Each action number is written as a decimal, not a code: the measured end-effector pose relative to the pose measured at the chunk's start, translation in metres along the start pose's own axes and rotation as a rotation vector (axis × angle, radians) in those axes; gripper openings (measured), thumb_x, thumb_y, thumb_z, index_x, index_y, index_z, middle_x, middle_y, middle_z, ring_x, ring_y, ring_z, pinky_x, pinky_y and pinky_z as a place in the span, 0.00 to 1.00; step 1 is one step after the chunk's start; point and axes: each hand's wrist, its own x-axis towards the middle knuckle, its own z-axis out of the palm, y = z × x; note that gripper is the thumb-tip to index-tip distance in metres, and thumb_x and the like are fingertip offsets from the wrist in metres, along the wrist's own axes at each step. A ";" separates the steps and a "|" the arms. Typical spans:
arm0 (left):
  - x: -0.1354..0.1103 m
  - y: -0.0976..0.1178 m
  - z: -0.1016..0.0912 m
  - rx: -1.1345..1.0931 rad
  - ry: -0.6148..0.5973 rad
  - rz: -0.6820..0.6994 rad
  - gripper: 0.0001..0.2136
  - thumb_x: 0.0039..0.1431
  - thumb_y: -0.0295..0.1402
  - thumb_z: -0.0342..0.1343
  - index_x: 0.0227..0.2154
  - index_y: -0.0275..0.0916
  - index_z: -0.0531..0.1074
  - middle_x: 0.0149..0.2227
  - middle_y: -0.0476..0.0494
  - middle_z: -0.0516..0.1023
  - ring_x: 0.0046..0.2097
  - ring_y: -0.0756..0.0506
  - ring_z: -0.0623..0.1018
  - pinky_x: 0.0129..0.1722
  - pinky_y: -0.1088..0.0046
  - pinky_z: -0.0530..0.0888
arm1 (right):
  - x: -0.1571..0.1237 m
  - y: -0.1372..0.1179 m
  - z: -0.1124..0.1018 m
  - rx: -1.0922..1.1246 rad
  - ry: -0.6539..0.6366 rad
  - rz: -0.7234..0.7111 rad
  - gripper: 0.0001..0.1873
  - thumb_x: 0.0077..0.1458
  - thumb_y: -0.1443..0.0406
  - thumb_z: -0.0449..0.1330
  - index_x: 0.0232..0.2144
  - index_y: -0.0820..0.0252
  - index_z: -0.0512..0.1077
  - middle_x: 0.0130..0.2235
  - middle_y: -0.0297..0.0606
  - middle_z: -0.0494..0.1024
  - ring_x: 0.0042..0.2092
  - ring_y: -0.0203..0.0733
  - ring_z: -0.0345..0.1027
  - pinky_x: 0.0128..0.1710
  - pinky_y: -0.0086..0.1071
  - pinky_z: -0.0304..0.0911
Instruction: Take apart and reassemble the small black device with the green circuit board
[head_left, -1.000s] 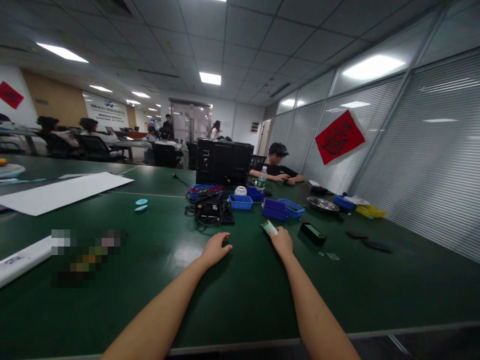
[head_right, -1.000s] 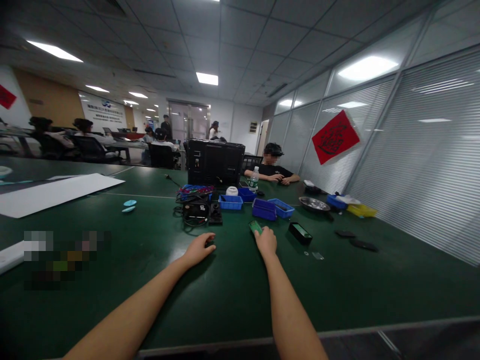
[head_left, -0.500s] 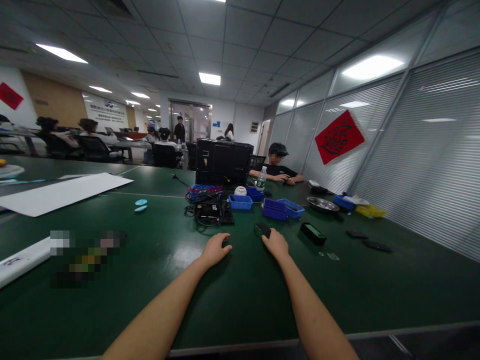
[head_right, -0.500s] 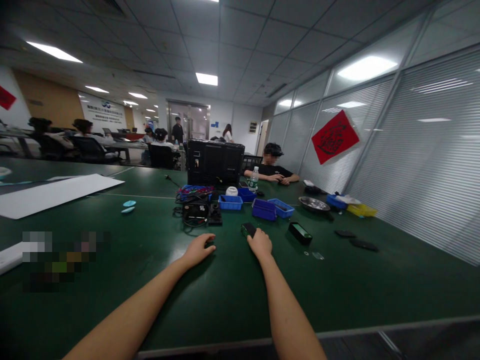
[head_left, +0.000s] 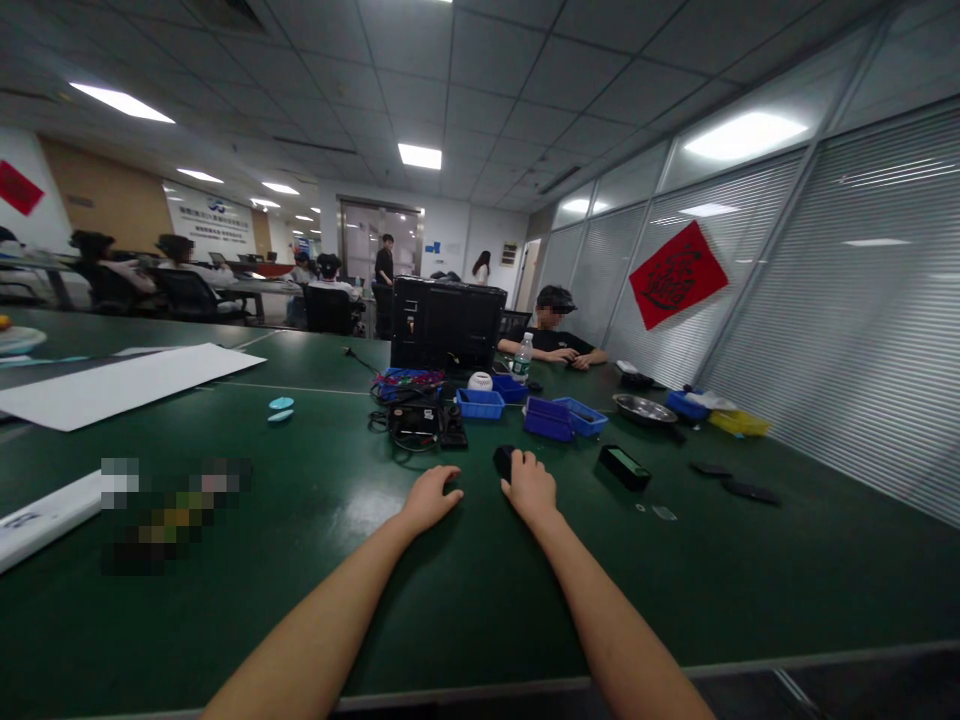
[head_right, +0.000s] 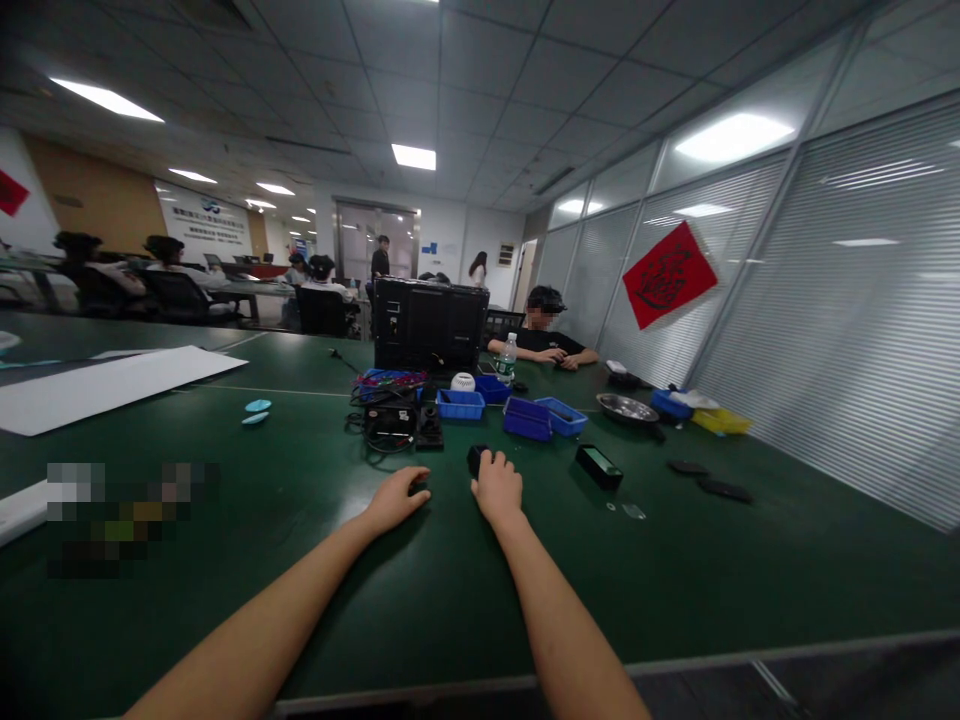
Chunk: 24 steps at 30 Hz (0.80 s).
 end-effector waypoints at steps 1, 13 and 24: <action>0.000 0.000 0.000 0.001 0.001 0.003 0.20 0.48 0.34 0.52 0.47 0.39 0.66 0.45 0.43 0.72 0.47 0.45 0.70 0.49 0.70 0.64 | -0.001 -0.003 0.000 0.008 0.005 -0.015 0.23 0.48 0.58 0.56 0.46 0.59 0.58 0.47 0.51 0.64 0.45 0.51 0.61 0.38 0.38 0.58; 0.001 -0.004 0.000 0.003 0.005 0.046 0.19 0.49 0.35 0.52 0.46 0.39 0.66 0.44 0.43 0.72 0.45 0.45 0.71 0.47 0.71 0.65 | 0.007 0.008 -0.006 0.285 -0.136 0.136 0.29 0.51 0.52 0.48 0.54 0.58 0.54 0.46 0.47 0.68 0.45 0.49 0.64 0.37 0.37 0.59; 0.004 -0.011 0.006 0.025 0.025 0.078 0.19 0.49 0.35 0.52 0.46 0.38 0.66 0.44 0.43 0.72 0.45 0.46 0.71 0.46 0.72 0.65 | 0.007 0.005 0.002 0.342 -0.146 0.147 0.23 0.49 0.55 0.50 0.44 0.61 0.64 0.43 0.46 0.70 0.41 0.46 0.65 0.32 0.33 0.58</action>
